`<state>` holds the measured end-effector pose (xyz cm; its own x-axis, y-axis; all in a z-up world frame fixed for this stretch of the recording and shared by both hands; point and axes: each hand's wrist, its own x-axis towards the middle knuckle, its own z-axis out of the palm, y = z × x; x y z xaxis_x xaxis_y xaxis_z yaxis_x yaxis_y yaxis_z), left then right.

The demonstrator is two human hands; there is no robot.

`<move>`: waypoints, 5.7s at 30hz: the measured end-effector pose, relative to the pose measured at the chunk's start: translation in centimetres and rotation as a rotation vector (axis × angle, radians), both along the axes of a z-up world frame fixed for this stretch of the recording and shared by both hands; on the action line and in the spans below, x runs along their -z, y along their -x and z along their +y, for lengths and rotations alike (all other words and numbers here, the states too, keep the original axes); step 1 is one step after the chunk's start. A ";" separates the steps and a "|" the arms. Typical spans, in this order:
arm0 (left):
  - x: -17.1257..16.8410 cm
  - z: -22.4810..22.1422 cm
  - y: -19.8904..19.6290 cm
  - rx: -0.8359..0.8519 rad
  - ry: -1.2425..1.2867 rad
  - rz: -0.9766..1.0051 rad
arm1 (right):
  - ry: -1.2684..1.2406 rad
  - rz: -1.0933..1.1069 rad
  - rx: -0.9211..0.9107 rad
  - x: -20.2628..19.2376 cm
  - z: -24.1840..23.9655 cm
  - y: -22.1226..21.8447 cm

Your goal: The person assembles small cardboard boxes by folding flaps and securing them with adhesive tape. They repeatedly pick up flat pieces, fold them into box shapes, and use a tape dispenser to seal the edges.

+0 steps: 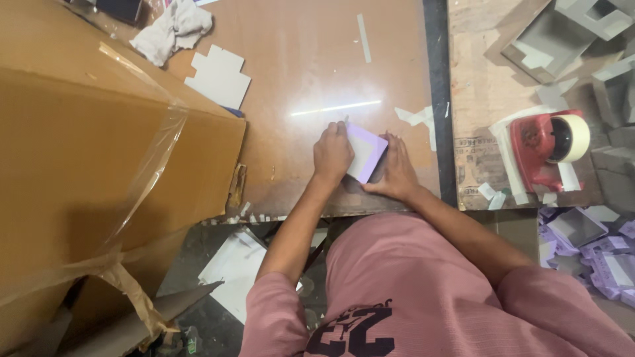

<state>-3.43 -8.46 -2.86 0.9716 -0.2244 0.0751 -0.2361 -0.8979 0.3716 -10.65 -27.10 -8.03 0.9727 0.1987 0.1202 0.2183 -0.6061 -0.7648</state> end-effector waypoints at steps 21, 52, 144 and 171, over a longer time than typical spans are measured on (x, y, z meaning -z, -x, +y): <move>-2.6 0.2 2.5 0.855 -0.068 -0.096 | -0.214 0.086 -0.094 0.8 -0.9 -0.5; 1.2 -2.3 1.4 0.379 -0.129 -0.162 | 0.175 0.094 -0.091 1.1 -0.1 -1.2; -0.7 8.8 6.1 0.244 0.444 0.225 | 0.156 0.015 -0.185 -2.6 -0.3 0.3; 4.0 11.3 4.1 0.631 0.081 0.069 | 0.020 0.177 -0.046 -2.4 1.3 0.6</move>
